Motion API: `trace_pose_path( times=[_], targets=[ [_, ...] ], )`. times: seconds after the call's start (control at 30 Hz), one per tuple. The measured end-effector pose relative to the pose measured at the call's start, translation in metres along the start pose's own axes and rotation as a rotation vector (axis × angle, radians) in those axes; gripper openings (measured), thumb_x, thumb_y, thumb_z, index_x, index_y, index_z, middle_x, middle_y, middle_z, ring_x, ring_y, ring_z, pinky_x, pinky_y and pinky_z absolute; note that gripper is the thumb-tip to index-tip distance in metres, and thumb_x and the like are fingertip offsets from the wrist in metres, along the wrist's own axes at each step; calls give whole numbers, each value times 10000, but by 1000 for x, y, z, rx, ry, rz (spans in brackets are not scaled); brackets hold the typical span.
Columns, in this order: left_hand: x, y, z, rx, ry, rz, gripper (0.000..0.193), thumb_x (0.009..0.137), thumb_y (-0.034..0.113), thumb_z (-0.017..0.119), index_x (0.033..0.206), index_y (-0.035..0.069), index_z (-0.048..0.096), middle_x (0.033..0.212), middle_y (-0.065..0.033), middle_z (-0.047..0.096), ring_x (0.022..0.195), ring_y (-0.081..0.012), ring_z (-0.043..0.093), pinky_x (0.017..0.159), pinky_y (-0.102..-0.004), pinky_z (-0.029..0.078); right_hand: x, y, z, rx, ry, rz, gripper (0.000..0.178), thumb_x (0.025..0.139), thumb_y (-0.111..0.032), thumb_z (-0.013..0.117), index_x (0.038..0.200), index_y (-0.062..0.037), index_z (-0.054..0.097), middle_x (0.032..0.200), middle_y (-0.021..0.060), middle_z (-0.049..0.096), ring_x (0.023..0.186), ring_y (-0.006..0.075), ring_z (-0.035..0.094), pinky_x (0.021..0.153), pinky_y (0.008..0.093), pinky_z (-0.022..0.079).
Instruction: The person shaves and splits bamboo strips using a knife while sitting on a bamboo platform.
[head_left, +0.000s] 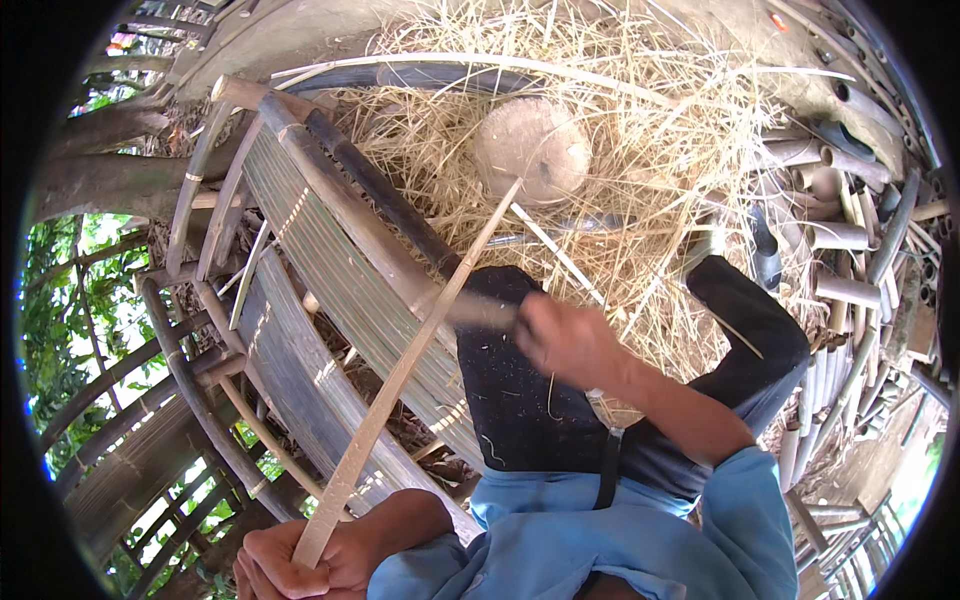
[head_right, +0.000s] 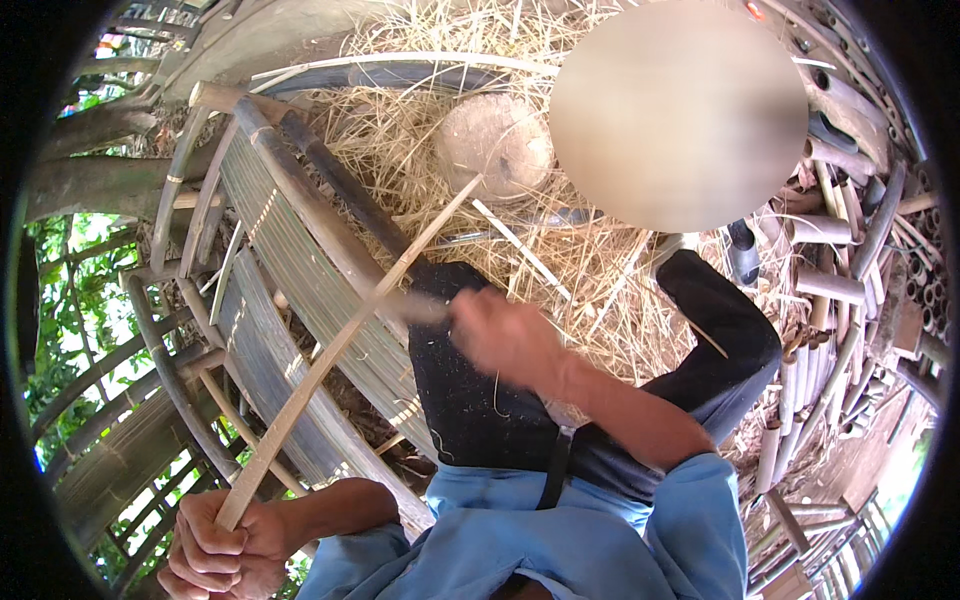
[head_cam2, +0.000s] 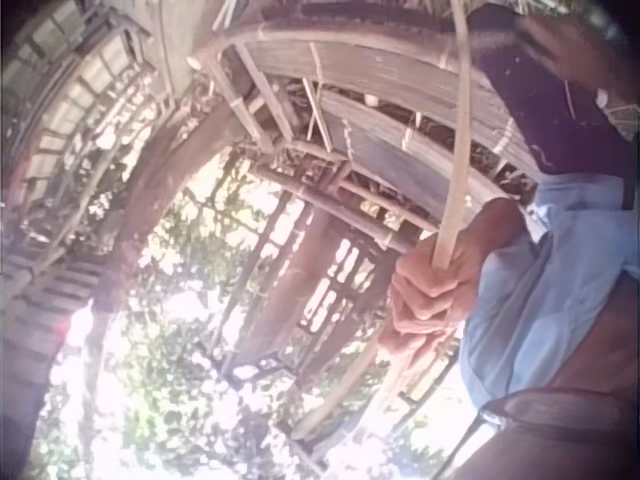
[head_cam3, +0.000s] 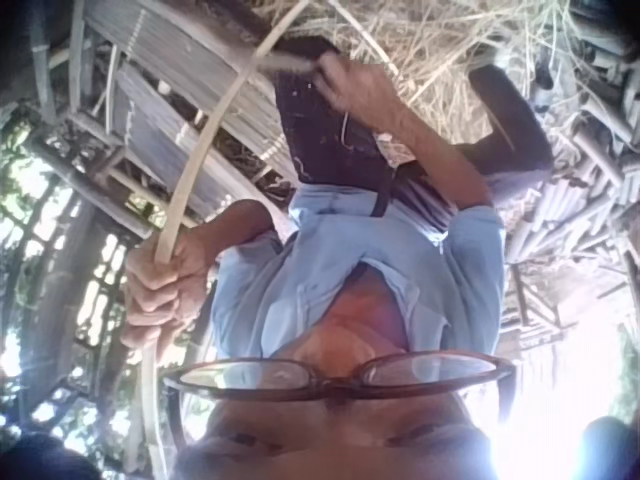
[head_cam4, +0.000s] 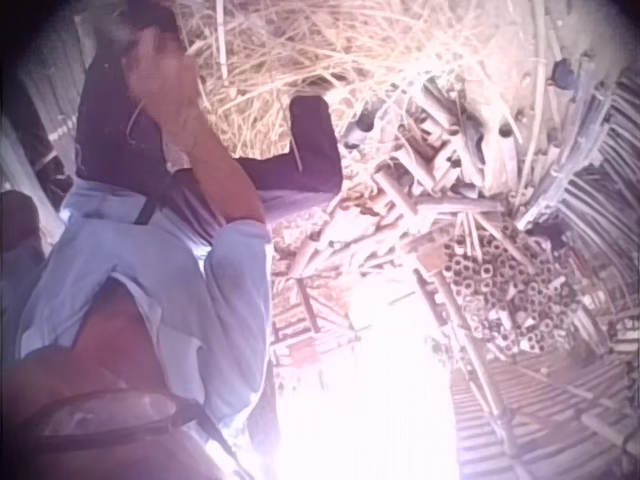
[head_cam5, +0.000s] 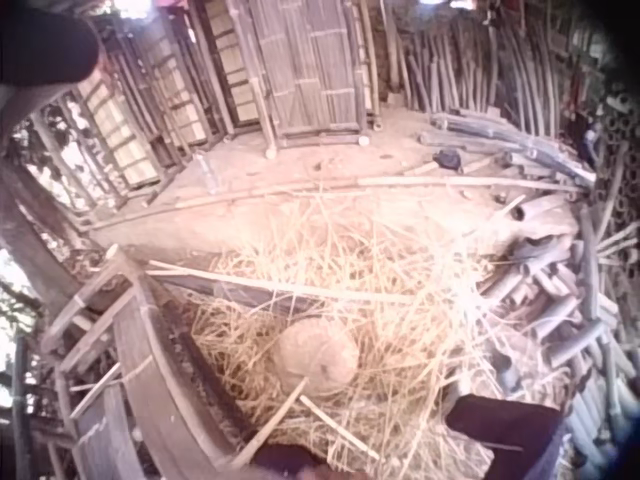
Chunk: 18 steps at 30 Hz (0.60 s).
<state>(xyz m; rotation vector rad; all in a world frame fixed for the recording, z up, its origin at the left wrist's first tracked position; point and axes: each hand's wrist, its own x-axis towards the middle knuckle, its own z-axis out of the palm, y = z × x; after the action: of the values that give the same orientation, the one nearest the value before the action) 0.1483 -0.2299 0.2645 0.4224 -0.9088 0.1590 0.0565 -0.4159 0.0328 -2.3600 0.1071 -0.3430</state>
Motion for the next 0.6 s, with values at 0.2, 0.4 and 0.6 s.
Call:
trace_pose_path(
  times=[0.2, 0.4, 0.6],
  targets=[
    [2, 6, -9, 83, -43, -25, 221, 969, 189, 503, 762, 111, 497, 525, 70, 384, 417, -23, 337, 400, -198, 239, -25, 56, 17, -84, -44, 179, 257, 962, -244, 633, 979, -20, 508, 730, 175, 638, 535, 349, 630, 480, 441, 510],
    [17, -12, -3, 485, 2, -50, 307, 1044, 368, 517, 950, 76, 519, 687, 0, 475, 560, -85, 440, 519, -273, 428, -54, 134, 29, -24, -18, 654, 356, 914, -278, 681, 1122, -16, 558, 704, 241, 663, 664, 429, 688, 558, 499, 551],
    [-25, -144, -70, 907, -150, -367, 382, 1053, 222, 410, 1375, 19, 435, 1164, -152, 584, 1096, -230, 531, 1010, -409, 402, -25, 98, -57, -78, 455, 639, 276, 826, -254, 762, 1000, -67, 659, 787, 193, 706, 726, 378, 710, 684, 443, 555]
  ],
)
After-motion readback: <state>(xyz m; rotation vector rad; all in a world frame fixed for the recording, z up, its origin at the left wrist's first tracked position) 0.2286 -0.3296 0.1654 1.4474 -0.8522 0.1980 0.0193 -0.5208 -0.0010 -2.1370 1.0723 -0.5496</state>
